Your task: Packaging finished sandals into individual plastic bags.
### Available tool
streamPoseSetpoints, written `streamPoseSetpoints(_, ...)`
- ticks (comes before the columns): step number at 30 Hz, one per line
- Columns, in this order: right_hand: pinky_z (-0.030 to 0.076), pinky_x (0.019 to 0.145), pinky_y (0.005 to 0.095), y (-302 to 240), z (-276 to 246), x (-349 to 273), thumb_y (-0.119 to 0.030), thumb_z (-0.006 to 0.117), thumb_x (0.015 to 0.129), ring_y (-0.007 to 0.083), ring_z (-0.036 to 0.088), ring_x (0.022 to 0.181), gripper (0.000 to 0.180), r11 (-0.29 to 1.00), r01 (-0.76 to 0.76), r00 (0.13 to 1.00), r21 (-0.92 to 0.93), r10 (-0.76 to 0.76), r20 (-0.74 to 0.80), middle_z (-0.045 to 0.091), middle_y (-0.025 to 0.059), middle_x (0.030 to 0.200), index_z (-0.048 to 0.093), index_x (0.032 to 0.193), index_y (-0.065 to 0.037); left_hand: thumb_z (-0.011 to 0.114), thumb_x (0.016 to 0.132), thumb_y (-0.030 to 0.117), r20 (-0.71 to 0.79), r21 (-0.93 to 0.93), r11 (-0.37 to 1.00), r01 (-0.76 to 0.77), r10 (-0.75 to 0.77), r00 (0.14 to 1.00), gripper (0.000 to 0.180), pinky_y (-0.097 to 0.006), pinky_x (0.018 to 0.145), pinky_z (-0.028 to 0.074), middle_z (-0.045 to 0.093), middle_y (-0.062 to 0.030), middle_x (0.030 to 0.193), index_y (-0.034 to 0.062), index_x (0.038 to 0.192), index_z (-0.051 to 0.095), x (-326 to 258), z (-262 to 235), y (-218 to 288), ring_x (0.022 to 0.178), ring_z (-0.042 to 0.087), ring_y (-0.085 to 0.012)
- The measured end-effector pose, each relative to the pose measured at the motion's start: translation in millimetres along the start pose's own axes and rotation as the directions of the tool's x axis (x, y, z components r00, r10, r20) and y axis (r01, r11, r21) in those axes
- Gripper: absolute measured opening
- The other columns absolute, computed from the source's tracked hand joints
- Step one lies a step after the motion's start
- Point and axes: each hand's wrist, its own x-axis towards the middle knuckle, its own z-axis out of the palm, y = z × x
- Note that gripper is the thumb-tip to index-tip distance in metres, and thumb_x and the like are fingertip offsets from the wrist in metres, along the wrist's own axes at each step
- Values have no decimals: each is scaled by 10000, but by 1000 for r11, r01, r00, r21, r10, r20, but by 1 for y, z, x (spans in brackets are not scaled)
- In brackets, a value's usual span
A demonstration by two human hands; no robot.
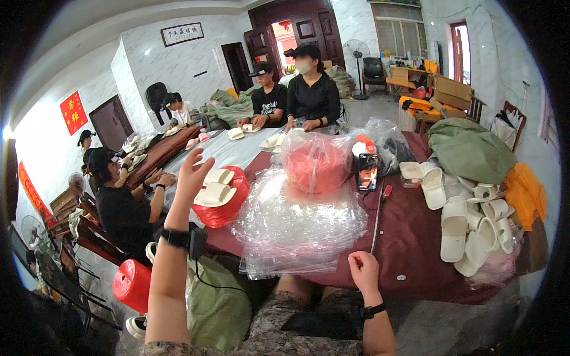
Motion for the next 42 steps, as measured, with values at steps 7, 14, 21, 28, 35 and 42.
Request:
streamPoseSetpoints(7,479,631,329,-4,-7,5,-65,695,842,216,612,716,42,998,-64,998,-25,64,1,653,76,793,669,856,-35,721,667,739,114,617,729,297,-457,882,1160,-433,1054,434,499,-325,1380,-92,1412,403,53,20,-156,1272,527,-414)
streamPoseSetpoints(14,498,634,338,-16,8,8,-92,711,835,242,633,732,67,998,-61,997,-5,61,41,660,103,803,691,876,-43,914,473,617,160,686,682,252,-480,863,1641,-420,1200,214,300,-267,1545,-44,1498,-183,80,4,-261,1453,297,-332)
streamPoseSetpoints(21,495,632,345,-14,-2,8,-110,700,837,255,630,722,69,993,-60,998,-101,61,11,673,92,803,689,868,-50,997,357,473,345,542,764,351,-583,736,1756,-476,1158,308,-103,-339,1581,60,1497,-273,114,32,-259,1495,114,-418)
streamPoseSetpoints(28,501,654,362,-13,-2,9,-120,698,837,256,633,730,78,980,-45,998,-192,50,23,680,82,809,686,858,-45,956,565,313,303,-14,936,352,-331,894,1276,-399,964,493,559,-241,1332,-14,1523,179,89,48,-266,1139,617,-318)
streamPoseSetpoints(35,497,653,367,-19,-2,12,-123,708,831,255,628,722,86,985,-37,999,-171,41,17,675,83,806,680,854,-45,781,800,247,195,1,956,294,-289,937,446,-309,709,530,704,-134,963,-26,1121,636,73,52,-272,848,679,-203)
streamPoseSetpoints(42,500,645,360,-15,0,9,-98,701,847,268,630,730,73,989,-19,1000,-147,19,3,668,99,810,675,883,-40,660,892,128,236,-375,809,452,-388,891,225,-319,680,541,709,-115,924,-47,1033,667,42,61,-223,772,684,-189)
